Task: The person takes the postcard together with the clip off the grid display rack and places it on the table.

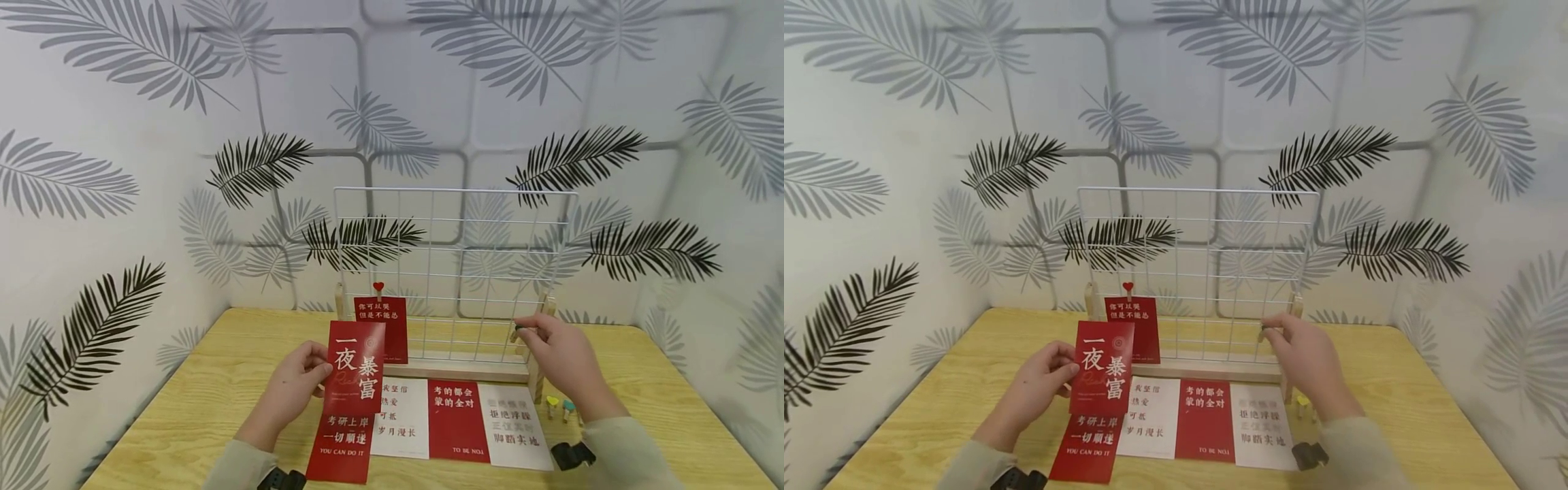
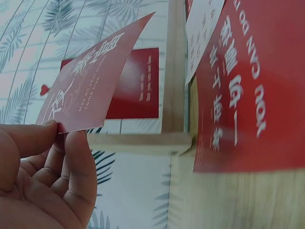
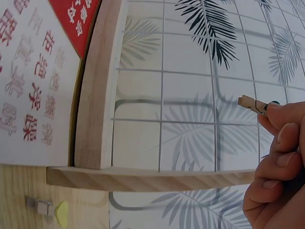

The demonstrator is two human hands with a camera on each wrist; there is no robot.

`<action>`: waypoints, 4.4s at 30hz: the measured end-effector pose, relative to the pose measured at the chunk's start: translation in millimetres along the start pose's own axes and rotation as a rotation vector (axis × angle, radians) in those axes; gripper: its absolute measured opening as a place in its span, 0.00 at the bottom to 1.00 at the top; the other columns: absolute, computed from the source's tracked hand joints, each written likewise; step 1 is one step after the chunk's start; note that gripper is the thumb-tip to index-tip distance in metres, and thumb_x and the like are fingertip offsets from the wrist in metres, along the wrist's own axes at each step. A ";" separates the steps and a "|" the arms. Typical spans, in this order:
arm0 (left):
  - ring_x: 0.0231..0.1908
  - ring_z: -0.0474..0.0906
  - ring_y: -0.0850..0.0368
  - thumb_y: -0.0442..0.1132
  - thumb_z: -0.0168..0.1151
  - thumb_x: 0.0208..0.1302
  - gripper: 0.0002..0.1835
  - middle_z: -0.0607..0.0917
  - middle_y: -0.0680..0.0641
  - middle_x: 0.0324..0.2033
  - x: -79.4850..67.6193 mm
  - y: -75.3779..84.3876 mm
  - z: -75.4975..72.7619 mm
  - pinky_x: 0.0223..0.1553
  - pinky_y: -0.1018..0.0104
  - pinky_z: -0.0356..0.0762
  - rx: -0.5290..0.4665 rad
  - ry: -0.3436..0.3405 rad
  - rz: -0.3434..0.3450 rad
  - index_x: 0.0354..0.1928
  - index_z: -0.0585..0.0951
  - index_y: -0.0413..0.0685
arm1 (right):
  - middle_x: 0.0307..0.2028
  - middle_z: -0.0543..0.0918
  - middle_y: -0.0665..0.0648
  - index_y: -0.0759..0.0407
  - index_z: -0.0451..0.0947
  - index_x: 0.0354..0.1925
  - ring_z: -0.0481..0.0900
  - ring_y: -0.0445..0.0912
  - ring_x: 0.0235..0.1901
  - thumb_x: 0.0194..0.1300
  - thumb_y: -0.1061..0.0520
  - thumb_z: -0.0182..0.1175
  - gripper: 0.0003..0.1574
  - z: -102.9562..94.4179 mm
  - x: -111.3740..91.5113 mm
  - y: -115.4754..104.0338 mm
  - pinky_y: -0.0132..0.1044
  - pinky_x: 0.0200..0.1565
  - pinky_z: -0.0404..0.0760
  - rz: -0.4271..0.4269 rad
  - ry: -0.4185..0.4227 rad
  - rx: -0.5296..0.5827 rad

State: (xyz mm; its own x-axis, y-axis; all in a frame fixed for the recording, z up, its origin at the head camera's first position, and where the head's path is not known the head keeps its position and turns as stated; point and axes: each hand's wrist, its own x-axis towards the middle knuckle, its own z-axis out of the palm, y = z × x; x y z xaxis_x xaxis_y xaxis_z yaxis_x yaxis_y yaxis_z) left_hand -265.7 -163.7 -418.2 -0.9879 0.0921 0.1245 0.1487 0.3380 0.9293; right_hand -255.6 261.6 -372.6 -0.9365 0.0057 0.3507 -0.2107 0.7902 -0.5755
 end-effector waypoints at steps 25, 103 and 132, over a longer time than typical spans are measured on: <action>0.43 0.77 0.48 0.37 0.54 0.77 0.14 0.82 0.42 0.45 6.2 -36.3 -67.0 0.39 0.61 0.81 0.072 0.043 -0.104 0.59 0.73 0.42 | 0.27 0.78 0.51 0.57 0.77 0.60 0.76 0.48 0.30 0.78 0.37 0.49 0.30 -31.5 -22.9 61.8 0.43 0.28 0.72 0.088 -0.219 -0.019; 0.34 0.80 0.53 0.39 0.53 0.76 0.21 0.83 0.40 0.42 8.6 -72.5 -75.3 0.32 0.59 0.81 0.234 -0.024 -0.320 0.63 0.73 0.30 | 0.27 0.76 0.53 0.59 0.80 0.35 0.71 0.47 0.25 0.77 0.50 0.53 0.17 -47.9 -36.9 176.2 0.39 0.31 0.70 0.296 -0.501 0.057; 0.31 0.75 0.52 0.48 0.55 0.76 0.23 0.79 0.45 0.30 5.7 -69.8 -76.5 0.32 0.61 0.73 0.385 -0.042 -0.345 0.59 0.77 0.35 | 0.30 0.79 0.53 0.59 0.84 0.44 0.73 0.46 0.26 0.73 0.52 0.59 0.13 -49.9 -38.6 181.8 0.38 0.31 0.73 0.261 -0.502 0.027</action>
State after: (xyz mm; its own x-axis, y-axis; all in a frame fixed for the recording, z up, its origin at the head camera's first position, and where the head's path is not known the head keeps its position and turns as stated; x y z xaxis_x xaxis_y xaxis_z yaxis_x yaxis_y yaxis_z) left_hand -285.0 -258.5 -455.8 -0.9808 -0.0512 -0.1881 -0.1728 0.6748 0.7175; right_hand -243.8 435.5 -453.9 -0.9755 -0.0983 -0.1968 0.0452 0.7860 -0.6166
